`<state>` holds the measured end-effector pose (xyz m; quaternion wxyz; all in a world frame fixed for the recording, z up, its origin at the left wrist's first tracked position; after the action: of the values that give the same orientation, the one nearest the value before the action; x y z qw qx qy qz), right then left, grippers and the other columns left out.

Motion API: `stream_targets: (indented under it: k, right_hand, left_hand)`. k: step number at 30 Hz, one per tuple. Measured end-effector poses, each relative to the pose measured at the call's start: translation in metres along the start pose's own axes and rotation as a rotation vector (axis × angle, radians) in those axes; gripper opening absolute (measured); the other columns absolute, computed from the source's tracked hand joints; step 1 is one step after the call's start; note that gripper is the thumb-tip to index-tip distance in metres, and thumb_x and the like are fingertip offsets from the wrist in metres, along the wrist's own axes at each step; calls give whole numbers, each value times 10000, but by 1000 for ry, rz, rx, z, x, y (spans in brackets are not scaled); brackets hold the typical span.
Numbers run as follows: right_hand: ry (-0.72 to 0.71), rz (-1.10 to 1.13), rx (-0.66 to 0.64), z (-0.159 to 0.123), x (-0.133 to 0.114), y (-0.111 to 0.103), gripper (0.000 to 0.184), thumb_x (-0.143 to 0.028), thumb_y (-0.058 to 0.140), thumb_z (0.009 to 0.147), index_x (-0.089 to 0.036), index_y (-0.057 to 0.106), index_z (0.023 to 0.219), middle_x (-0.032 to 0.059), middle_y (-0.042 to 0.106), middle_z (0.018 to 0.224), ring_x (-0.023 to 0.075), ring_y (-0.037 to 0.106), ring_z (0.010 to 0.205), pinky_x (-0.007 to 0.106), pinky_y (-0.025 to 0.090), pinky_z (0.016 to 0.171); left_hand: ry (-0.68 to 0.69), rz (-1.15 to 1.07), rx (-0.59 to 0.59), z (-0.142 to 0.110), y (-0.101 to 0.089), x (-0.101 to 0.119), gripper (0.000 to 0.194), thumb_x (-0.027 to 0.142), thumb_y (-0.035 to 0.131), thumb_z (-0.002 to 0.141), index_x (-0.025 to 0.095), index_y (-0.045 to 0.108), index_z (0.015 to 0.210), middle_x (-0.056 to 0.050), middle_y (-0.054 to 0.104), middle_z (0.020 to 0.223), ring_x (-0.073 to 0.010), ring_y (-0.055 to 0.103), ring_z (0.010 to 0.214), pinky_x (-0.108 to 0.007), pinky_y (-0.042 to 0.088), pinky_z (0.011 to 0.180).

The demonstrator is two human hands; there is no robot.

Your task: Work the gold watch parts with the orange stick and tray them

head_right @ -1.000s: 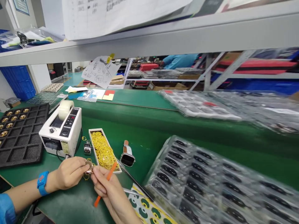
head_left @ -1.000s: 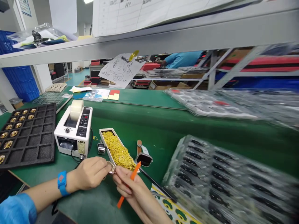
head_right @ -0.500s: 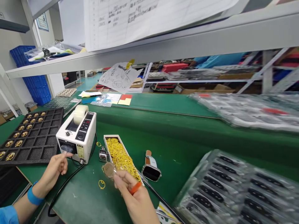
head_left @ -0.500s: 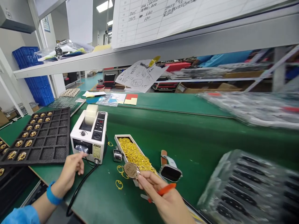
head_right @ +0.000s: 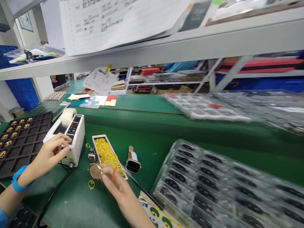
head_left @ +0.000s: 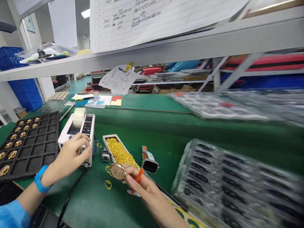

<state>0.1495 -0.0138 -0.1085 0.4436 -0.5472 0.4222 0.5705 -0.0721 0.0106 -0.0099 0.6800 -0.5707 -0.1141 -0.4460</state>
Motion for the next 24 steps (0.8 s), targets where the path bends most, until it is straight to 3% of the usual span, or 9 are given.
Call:
stream_targets:
  k: [5,9,24]
  right_hand:
    - [101,236,-81,-1,-1,-1,430,-636,596,782,-213,520,794,-17,461,737,136,384,665,250,332,630]
    - [122,298,-147,-1,-3,2,438,-630,605,783,-202,512,793,-28,443,720,127,369,658,255,288,630]
    - [128,298,-169,-2,-7,7,424,-621,599,793,-207,514,771,-29,439,723,126,378,643,269,313,655]
  left_hand:
    - [19,-411,-221,4,36,1,250,294,529,875,160,497,667,3,435,752,-127,426,710,-249,325,635]
    - [-61,-447,-342,0,60,-8,231,312,555,860,152,561,694,7,405,783,-118,404,697,-245,299,605]
    - [-111,-363,-371,-1,65,-13,243,278,540,844,157,549,634,21,376,749,-106,379,650,-249,284,581]
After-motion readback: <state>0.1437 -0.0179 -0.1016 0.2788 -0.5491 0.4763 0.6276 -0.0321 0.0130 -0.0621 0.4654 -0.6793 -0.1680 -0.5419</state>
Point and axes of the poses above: each hand's wrist, its own z-axis towards the middle knuckle, its own y-axis out of the palm, x = y × z, the point moved 1 cm from there along z, towards the middle knuckle
